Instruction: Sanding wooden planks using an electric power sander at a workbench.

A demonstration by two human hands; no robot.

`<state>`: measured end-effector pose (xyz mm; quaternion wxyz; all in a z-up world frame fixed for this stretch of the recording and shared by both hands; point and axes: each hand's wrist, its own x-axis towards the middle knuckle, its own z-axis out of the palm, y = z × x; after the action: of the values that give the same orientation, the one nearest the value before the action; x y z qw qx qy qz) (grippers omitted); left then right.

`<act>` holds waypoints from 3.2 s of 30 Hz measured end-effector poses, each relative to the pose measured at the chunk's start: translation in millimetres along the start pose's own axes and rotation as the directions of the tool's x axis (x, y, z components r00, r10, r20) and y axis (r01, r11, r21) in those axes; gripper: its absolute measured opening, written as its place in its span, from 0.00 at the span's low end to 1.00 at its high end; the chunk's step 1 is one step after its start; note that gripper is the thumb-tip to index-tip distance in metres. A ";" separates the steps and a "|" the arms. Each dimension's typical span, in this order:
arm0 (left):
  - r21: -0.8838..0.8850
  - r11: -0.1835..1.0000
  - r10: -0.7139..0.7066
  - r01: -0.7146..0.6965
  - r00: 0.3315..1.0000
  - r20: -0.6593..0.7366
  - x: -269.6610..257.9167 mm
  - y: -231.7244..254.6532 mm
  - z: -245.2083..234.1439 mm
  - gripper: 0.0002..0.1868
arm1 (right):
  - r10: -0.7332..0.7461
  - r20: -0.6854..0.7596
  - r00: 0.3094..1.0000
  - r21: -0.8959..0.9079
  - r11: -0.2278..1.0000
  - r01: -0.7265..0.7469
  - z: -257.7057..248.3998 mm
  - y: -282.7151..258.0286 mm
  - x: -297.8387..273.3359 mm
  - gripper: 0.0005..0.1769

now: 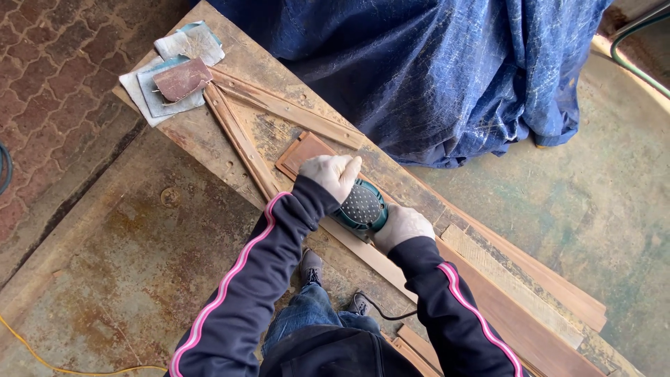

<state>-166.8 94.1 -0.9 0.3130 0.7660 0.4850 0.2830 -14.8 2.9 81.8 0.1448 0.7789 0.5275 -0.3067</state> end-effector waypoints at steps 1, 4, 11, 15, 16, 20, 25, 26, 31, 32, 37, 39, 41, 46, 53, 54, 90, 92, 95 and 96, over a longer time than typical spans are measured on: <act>-0.001 1.000 0.024 -0.024 1.000 -0.018 -3.7 3.9 6.9 0.23 | 0.022 -0.001 1.000 0.024 0.999 -0.022 2.4 7.3 -3.6 0.24; 0.012 0.999 -0.047 0.046 0.999 0.024 -0.1 19.9 15.0 0.23 | 0.027 0.005 1.000 0.029 0.999 -0.027 0.4 21.1 -2.3 0.24; 0.033 0.998 -0.049 0.048 0.998 0.039 14.9 25.3 28.3 0.24 | 0.016 -0.052 0.999 0.013 1.000 -0.015 -4.6 35.1 4.7 0.28; 0.038 0.998 -0.040 0.039 0.999 0.027 7.7 30.0 35.7 0.23 | -0.008 -0.037 0.999 0.037 0.999 0.009 -1.3 46.5 0.9 0.27; 0.033 0.999 -0.020 0.020 1.000 0.009 5.3 30.6 38.9 0.23 | -0.001 -0.025 1.000 0.020 1.000 0.001 -0.1 49.8 -0.1 0.27; 0.035 0.999 -0.035 0.033 0.999 0.036 -3.8 43.5 42.4 0.24 | 0.022 0.013 1.000 0.019 1.000 -0.022 0.4 58.1 -10.8 0.26; 0.028 0.997 -0.073 0.071 0.994 0.078 -15.3 55.5 50.4 0.24 | -0.030 -0.012 0.999 0.029 0.999 0.031 5.2 72.1 -22.0 0.26; 0.028 0.997 -0.072 0.070 0.994 0.077 -17.8 56.1 54.0 0.24 | -0.030 -0.013 0.999 0.029 0.999 0.030 7.7 76.5 -22.6 0.26; -0.001 1.000 -0.001 0.001 0.999 0.043 -27.3 66.0 71.9 0.23 | -0.022 -0.023 1.000 0.034 0.999 0.023 15.8 98.1 -31.9 0.27; -0.001 1.000 0.004 -0.004 0.999 0.043 -28.4 71.6 75.0 0.23 | -0.021 -0.027 0.999 0.036 0.999 0.022 18.1 104.4 -34.1 0.27; 0.176 0.984 -0.017 -0.018 0.980 0.196 -33.3 85.6 112.3 0.27 | 0.015 -0.046 0.999 0.124 0.992 -0.009 26.8 132.3 -47.0 0.26; 0.202 0.978 0.015 -0.045 0.989 0.148 -36.0 94.1 132.8 0.26 | 0.027 -0.049 0.998 0.111 0.994 -0.021 34.8 148.5 -46.8 0.26; 0.223 0.972 0.046 -0.068 0.993 0.105 -42.9 110.3 137.9 0.26 | 0.043 -0.046 0.998 0.097 0.995 -0.039 43.4 163.9 -50.1 0.27; 0.122 0.992 -0.013 -0.027 0.949 0.314 -56.5 158.1 124.6 0.30 | 0.105 -0.039 0.994 0.125 0.987 -0.100 46.6 192.1 -73.7 0.25; 0.029 0.991 0.124 -0.134 0.965 0.229 -79.1 169.7 174.9 0.26 | 0.142 -0.035 0.989 0.157 0.978 -0.135 57.7 235.3 -96.2 0.24; 0.046 0.993 0.099 -0.113 0.966 0.240 -81.1 176.5 178.4 0.25 | 0.150 -0.039 0.988 0.162 0.976 -0.142 59.9 242.4 -98.6 0.25; 0.004 0.981 0.192 -0.196 0.964 0.183 -126.3 237.6 225.2 0.21 | 0.276 0.049 0.960 0.079 0.957 -0.279 78.7 316.8 -135.2 0.30; 0.014 0.983 0.177 -0.182 0.968 0.178 -121.8 228.7 215.8 0.21 | 0.258 0.041 0.965 0.079 0.962 -0.260 75.7 304.5 -130.4 0.29; -0.008 0.985 0.171 -0.171 0.977 0.125 -113.6 212.7 202.0 0.21 | 0.220 0.025 0.975 0.097 0.970 -0.221 71.5 284.6 -121.9 0.28; 0.001 0.986 0.166 -0.168 0.977 0.137 -110.3 207.0 196.9 0.21 | 0.217 0.015 0.976 0.105 0.970 -0.218 73.1 279.3 -118.0 0.27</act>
<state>54.7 -116.8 14.0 0.3155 0.8236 0.3982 0.2523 185.7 -235.8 72.5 0.1370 0.8381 0.4218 -0.3177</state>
